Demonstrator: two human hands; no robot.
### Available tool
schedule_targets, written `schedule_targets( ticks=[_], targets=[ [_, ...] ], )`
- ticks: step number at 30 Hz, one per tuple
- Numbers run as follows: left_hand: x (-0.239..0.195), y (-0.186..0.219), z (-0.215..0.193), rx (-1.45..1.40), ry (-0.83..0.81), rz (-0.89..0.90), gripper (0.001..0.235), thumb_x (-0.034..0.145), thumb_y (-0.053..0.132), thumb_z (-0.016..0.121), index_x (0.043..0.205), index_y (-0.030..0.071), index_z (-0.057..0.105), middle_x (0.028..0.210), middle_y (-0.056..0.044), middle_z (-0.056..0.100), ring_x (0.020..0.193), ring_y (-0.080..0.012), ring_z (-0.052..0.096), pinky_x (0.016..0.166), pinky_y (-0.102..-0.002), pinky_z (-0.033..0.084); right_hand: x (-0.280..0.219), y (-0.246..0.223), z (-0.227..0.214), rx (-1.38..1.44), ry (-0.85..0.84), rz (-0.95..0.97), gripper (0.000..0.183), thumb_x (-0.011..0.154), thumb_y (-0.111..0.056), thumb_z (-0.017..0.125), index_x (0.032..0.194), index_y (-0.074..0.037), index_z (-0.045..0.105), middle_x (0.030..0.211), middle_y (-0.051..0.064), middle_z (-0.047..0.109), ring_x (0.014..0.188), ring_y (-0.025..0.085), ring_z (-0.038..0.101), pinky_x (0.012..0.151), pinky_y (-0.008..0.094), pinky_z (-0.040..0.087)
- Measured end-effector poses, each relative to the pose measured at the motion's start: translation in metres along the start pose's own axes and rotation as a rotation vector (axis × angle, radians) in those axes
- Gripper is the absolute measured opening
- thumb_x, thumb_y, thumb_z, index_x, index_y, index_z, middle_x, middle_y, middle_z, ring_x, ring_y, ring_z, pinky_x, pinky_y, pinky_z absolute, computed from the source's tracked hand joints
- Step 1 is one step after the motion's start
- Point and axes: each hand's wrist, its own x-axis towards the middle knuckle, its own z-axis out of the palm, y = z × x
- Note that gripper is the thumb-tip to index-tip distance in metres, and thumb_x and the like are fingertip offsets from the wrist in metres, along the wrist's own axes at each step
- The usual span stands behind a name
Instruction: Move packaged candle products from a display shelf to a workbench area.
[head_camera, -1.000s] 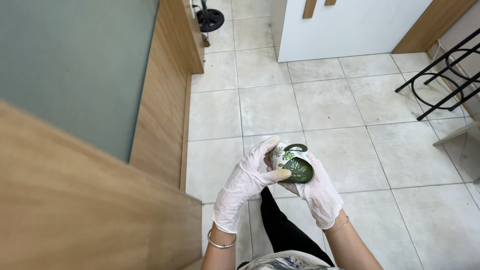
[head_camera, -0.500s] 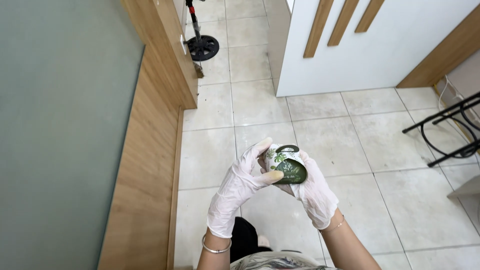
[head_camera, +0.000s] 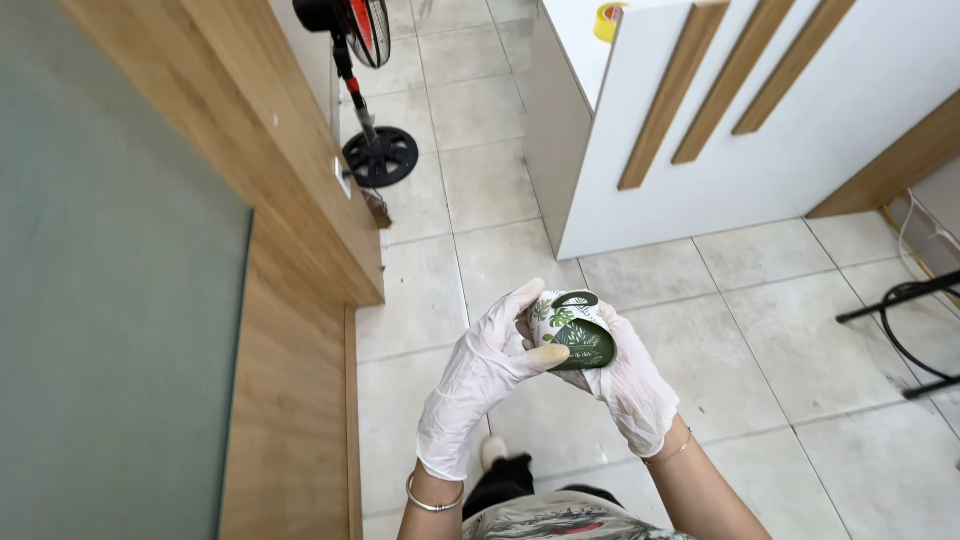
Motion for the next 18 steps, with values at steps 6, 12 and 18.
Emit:
schedule_targets(
  ticks=[6, 12, 18],
  targets=[
    [0.13, -0.038, -0.06, -0.064, -0.037, -0.067, 0.088, 0.073, 0.039, 0.087, 0.148, 0.006, 0.053, 0.121, -0.005, 0.071, 0.092, -0.0134, 0.063, 0.089, -0.028, 0.056, 0.099, -0.053, 0.088, 0.047, -0.087, -0.042, 0.046, 0.1, -0.038, 0.044, 0.125, -0.002, 0.058, 0.118, 0.029, 0.065, 0.099, 0.047, 0.067, 0.085, 0.058, 0.059],
    [0.26, -0.098, -0.096, -0.101, -0.008, 0.064, 0.087, 0.075, 0.037, 0.088, 0.147, 0.004, 0.053, 0.121, -0.006, 0.07, 0.092, -0.0143, 0.062, 0.089, -0.029, 0.056, 0.216, -0.12, 0.145, 0.003, -0.085, -0.057, 0.048, 0.1, -0.037, 0.044, 0.128, -0.001, 0.059, 0.118, 0.029, 0.066, 0.099, 0.046, 0.069, 0.084, 0.056, 0.06],
    [0.421, -0.138, -0.138, -0.035, -0.03, 0.015, 0.083, 0.077, 0.035, 0.086, 0.148, 0.006, 0.052, 0.119, -0.008, 0.07, 0.095, -0.0167, 0.064, 0.088, -0.03, 0.057, 0.348, -0.212, 0.204, -0.011, -0.069, -0.08, 0.052, 0.101, -0.045, 0.043, 0.13, -0.004, 0.058, 0.118, 0.028, 0.068, 0.098, 0.045, 0.072, 0.075, 0.055, 0.063]
  ],
)
